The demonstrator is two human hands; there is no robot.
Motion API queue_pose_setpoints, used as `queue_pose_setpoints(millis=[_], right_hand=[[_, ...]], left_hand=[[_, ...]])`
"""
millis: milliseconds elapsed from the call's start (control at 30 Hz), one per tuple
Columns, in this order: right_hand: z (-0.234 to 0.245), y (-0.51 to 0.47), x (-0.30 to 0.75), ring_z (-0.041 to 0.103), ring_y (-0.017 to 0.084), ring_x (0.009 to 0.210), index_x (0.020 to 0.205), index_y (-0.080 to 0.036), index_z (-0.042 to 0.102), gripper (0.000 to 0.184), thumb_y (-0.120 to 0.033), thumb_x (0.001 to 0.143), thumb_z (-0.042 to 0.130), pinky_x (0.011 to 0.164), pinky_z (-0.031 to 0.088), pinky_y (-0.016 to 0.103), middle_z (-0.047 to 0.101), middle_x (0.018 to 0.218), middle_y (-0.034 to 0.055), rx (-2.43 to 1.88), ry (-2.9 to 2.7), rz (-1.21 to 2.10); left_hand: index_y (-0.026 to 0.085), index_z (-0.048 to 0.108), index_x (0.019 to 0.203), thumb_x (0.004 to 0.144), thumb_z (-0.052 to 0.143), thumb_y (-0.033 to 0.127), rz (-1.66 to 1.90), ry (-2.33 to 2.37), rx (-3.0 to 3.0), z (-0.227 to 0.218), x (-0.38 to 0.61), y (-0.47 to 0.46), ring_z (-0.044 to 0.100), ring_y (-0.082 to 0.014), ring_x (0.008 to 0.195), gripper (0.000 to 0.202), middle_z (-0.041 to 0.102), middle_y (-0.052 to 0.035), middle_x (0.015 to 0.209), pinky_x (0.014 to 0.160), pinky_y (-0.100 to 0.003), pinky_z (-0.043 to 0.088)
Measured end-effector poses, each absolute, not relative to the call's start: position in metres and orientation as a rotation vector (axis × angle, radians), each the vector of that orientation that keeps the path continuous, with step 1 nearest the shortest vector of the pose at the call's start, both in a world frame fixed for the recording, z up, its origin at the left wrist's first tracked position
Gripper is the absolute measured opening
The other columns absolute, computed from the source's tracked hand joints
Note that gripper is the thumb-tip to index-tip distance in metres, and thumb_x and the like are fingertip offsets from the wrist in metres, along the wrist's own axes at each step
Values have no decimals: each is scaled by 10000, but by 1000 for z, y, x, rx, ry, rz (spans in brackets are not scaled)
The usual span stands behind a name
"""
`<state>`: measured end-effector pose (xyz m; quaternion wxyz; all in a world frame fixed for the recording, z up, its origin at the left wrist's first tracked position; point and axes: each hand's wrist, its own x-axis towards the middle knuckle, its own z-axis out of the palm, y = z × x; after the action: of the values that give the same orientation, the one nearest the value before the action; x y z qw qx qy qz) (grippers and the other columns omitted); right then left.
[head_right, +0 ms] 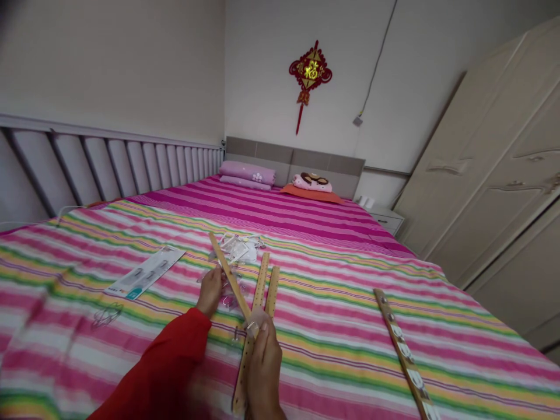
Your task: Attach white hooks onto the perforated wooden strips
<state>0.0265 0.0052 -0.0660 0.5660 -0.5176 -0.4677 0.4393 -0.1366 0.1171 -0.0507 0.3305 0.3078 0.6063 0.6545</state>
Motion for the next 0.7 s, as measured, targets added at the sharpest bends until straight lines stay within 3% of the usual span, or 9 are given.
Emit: queue_pose_setpoints(millis=[133, 367, 467, 567, 700], right_hand=[[-63, 6, 24, 562, 272, 1145, 1138, -159, 642, 555, -590, 837, 460, 935, 444, 336, 669, 1168, 99, -1193, -1030, 1035], [-54, 16, 38, 516, 282, 1204, 1216, -148, 593, 622, -612, 838, 425, 969, 427, 350, 628, 1238, 108, -1225, -1076, 991], [-56, 19, 46, 503, 280, 1221, 1218, -154, 595, 642, -632, 830, 415, 975, 427, 344, 628, 1243, 99, -1247, -1091, 979], [-65, 23, 53, 513, 284, 1213, 1219, -148, 597, 672, -654, 817, 412, 959, 446, 346, 622, 1250, 104, -1270, -1084, 958], [-79, 29, 59, 561, 287, 1160, 1243, -158, 583, 646, -629, 832, 420, 866, 513, 354, 623, 1247, 102, -1266, -1049, 976]], left_hand=[[179, 540, 796, 870, 290, 376, 1655, 1749, 956, -57, -139, 118, 433, -117, 429, 327, 431, 55, 496, 453, -230, 324], [196, 495, 489, 738, 543, 294, 1339, 1958, 1386, -47, -168, 118, 495, -148, 546, 273, 477, 17, 463, 570, -250, 325], [198, 487, 456, 621, 663, 305, 1229, 2026, 1475, -41, -184, 128, 506, -158, 554, 264, 461, 28, 434, 578, -250, 332], [200, 614, 612, 578, 685, 315, 1241, 2024, 1542, -36, -206, 146, 576, -183, 665, 140, 596, 12, 567, 639, -254, 395], [184, 682, 914, 652, 591, 322, 1334, 1984, 1538, -34, -232, 174, 625, -207, 836, 310, 712, -38, 867, 743, -276, 452]])
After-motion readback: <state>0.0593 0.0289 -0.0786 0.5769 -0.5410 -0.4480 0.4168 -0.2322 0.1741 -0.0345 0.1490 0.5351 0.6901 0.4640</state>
